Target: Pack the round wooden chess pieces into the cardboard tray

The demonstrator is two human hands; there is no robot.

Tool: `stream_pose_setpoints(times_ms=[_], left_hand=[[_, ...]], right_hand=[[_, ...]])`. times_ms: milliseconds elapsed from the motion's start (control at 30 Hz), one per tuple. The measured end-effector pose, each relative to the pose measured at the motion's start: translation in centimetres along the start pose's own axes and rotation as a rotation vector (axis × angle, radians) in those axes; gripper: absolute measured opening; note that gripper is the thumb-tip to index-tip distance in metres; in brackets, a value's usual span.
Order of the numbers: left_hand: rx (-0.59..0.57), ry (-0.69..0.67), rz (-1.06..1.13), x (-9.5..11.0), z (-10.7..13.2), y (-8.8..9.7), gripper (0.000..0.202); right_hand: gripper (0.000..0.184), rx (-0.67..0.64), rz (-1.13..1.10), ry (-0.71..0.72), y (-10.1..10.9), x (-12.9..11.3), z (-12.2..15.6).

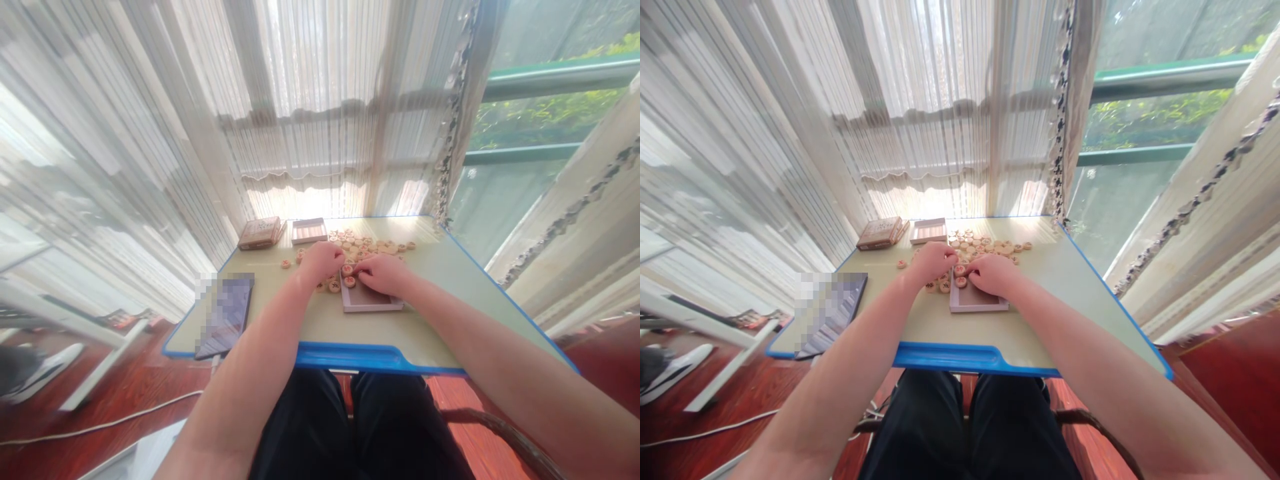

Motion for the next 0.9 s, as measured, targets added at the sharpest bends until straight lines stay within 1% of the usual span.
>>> stream_pose_setpoints(times_ms=[100, 300, 467, 767, 900], left_hand=[[-0.011, 0.009, -0.003, 0.1, 0.0, 0.0, 0.029], [0.004, 0.003, 0.005, -0.1, 0.1, 0.0, 0.029], [0.000, 0.004, -0.017, 0.0, 0.1, 0.1, 0.028], [-0.003, 0.010, 0.002, 0.1, 0.1, 0.2, 0.028], [0.001, -0.008, 0.003, 0.0, 0.0, 0.1, 0.028]], right_hand=[[0.029, 0.007, -0.004, -0.005, 0.1, -0.1, 0.1], [0.024, -0.012, 0.008, 0.011, 0.6, -0.5, 0.3], [0.024, -0.024, -0.024, 0.076, 0.6, -0.8, 0.4], [0.027, -0.023, -0.049, 0.112, 0.7, -1.1, 0.5], [0.026, -0.015, -0.030, 0.088, 0.7, -1.2, 0.5]])
Point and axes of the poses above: each hand's wrist, its own z-axis away from the middle knuckle, its own y-axis out of the back of the hand, x = y × z, the point moved 1 cm from there along -z, towards the middle knuckle, and after that the axes turned 7 degrees about -z, right-handed, at the moved point
